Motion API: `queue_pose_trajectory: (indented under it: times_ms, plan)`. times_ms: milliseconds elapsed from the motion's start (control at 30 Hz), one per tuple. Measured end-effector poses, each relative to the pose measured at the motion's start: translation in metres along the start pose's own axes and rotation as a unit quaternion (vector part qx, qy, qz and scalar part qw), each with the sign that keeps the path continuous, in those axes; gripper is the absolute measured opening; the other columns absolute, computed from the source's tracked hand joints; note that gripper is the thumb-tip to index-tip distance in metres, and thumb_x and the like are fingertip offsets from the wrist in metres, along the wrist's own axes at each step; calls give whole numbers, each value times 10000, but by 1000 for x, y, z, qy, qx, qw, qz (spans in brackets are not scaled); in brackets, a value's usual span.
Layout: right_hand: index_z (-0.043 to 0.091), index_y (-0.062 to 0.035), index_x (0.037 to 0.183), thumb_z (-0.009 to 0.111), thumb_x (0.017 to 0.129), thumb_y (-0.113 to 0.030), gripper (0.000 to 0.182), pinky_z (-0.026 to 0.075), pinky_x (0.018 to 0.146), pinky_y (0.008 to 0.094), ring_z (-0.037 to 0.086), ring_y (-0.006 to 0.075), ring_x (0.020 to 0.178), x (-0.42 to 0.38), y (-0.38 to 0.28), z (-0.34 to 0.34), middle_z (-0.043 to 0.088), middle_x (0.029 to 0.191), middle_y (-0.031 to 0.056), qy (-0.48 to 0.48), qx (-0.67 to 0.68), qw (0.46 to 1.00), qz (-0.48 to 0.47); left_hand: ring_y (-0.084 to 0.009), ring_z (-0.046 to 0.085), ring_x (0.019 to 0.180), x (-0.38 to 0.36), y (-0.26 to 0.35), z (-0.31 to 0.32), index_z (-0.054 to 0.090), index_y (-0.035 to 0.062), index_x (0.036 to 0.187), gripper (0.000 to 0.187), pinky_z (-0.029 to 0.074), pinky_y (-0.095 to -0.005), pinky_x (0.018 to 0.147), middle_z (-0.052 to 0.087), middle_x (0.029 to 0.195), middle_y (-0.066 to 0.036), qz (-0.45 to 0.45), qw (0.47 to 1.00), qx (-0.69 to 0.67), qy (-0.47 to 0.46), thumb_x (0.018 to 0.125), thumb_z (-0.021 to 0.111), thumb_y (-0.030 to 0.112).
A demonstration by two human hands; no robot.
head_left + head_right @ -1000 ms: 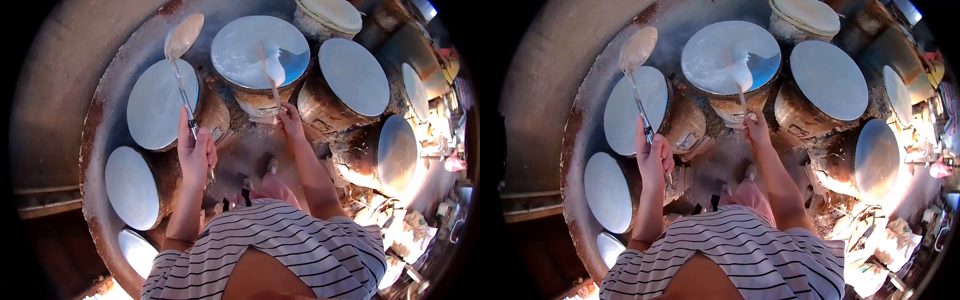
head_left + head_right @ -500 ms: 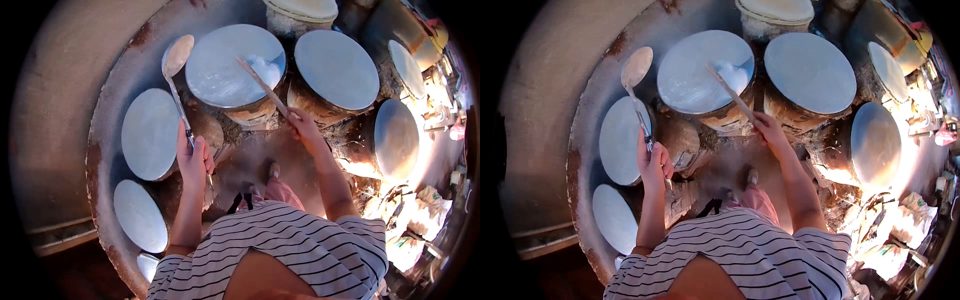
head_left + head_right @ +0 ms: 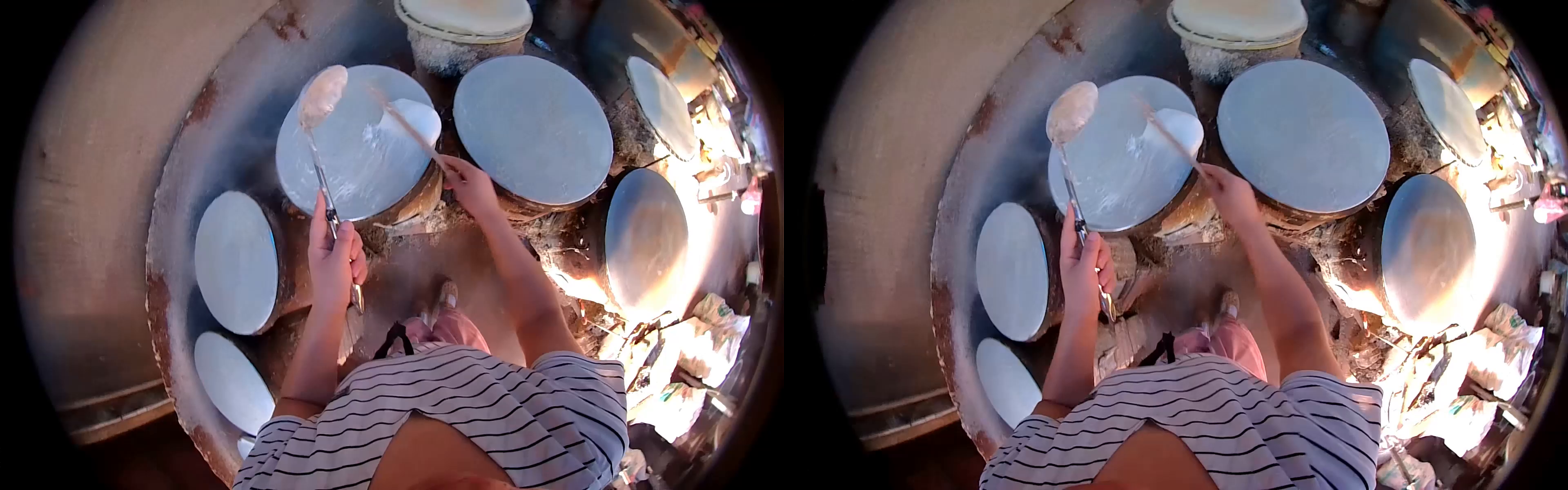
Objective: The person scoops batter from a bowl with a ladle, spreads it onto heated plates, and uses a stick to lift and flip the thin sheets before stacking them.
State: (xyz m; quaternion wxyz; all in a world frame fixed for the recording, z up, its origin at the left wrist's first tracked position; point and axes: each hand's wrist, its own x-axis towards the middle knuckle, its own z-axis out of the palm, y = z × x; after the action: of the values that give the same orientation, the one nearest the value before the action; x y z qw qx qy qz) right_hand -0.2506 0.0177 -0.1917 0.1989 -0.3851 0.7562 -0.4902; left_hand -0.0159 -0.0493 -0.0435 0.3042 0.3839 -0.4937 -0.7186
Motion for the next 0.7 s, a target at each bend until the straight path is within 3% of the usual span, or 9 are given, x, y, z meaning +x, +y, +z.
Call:
queue_pose_trajectory:
  times_ms: [33,67,200,333,400,467,600,633,700]
  plan:
    - [551,-86,1236,510,885,-69,353,510,659,341,635,239,695,7,-4,6,668,912,145,23,-45,997,-61,-43,345,407,3,3,6,199,242,1469,583,294,-194,343,402,630,13,-14,1000,-10,0,963,459,118]
    - [600,-155,1183,522,870,-110,325,479,688,439,606,412,789,-1,-7,9,644,822,193,22,-85,993,-79,-46,342,406,7,8,5,197,246,1469,588,291,-198,339,399,624,12,-18,1000,-9,-13,961,462,114]
    - [567,-113,1217,521,860,-118,360,485,697,434,624,370,809,-51,-28,-26,649,870,182,92,-109,989,47,-50,329,393,19,35,-4,211,251,1461,576,273,-201,320,389,598,19,-68,997,-30,-13,958,454,114]
    - [505,-124,1281,477,846,-98,437,495,659,450,630,352,764,-49,-13,12,640,864,177,-66,-235,969,40,-30,295,398,43,31,9,241,262,1446,523,246,-195,317,328,586,48,-110,992,-51,-24,965,430,182]
    - [498,-144,1288,488,816,-66,479,493,658,451,627,340,762,-32,-31,-1,640,857,156,-36,-201,978,39,-35,313,411,63,15,-2,280,281,1421,483,281,-192,316,334,626,46,-148,975,-149,-74,969,428,202]
    - [505,-170,1283,509,792,-41,507,484,669,449,621,333,771,-29,-30,-16,641,855,142,-8,-170,984,48,-36,321,393,62,23,0,499,224,1106,151,296,-188,289,353,614,33,-218,935,-273,-63,996,396,220]
    - [461,-234,1343,439,880,-116,478,504,742,432,635,333,801,-19,-20,-33,619,843,185,-105,-119,986,47,-56,244,324,79,15,-30,427,165,674,364,277,-223,280,296,492,54,-346,844,-352,-210,992,382,336]
    - [461,-235,1344,432,884,-126,473,510,729,428,638,304,762,-23,-23,-31,617,790,163,-136,-157,978,36,-68,200,298,80,12,-31,292,205,588,448,251,-255,281,261,444,71,-307,898,-270,-160,984,368,400]
    - [499,-223,1301,441,865,-131,450,513,693,418,647,310,740,-29,-22,-26,659,852,136,-147,-141,978,46,-71,283,327,73,27,-13,358,180,630,412,298,-279,299,317,471,65,-328,907,-234,-121,978,406,395]
